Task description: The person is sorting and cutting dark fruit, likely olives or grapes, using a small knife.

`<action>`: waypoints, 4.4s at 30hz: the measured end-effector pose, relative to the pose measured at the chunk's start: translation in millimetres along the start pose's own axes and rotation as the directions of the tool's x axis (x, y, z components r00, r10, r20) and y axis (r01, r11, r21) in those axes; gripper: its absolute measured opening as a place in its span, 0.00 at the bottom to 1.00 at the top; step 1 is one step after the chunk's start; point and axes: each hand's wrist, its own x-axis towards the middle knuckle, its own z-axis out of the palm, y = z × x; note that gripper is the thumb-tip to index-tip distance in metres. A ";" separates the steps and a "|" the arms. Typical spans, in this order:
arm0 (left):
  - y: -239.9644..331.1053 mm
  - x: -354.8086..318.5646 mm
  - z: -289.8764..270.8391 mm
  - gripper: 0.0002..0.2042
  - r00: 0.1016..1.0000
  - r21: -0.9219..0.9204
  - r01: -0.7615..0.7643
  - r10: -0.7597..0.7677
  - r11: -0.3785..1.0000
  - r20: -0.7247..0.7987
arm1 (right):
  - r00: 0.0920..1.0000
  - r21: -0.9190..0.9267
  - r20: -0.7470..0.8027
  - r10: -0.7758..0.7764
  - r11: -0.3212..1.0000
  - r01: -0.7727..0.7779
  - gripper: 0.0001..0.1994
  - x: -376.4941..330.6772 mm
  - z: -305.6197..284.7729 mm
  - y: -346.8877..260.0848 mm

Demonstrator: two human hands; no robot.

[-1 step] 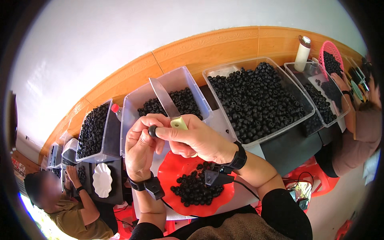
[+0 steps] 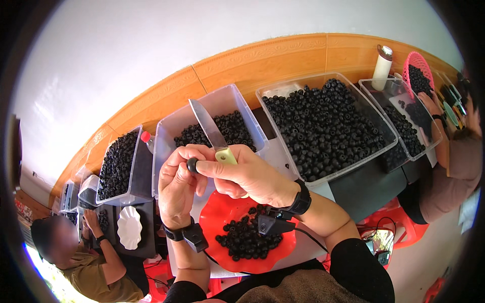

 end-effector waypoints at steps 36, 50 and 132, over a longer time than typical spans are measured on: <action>-15.1 5.9 -9.5 0.10 0.976 -0.431 0.095 -0.170 0.897 -0.137 | 0.520 -0.859 0.292 -0.803 0.019 0.511 0.19 11.1 -4.3 23.6; -1.5 2.8 -15.7 0.06 0.964 -0.147 0.066 -0.101 0.987 -0.247 | 0.729 -0.855 0.081 -0.680 0.328 0.401 0.19 3.6 5.6 3.1; -5.7 6.2 -35.7 0.10 0.989 -0.549 0.081 -0.135 0.832 -0.059 | 0.759 -0.867 0.037 -0.650 0.357 0.348 0.09 5.1 6.3 9.2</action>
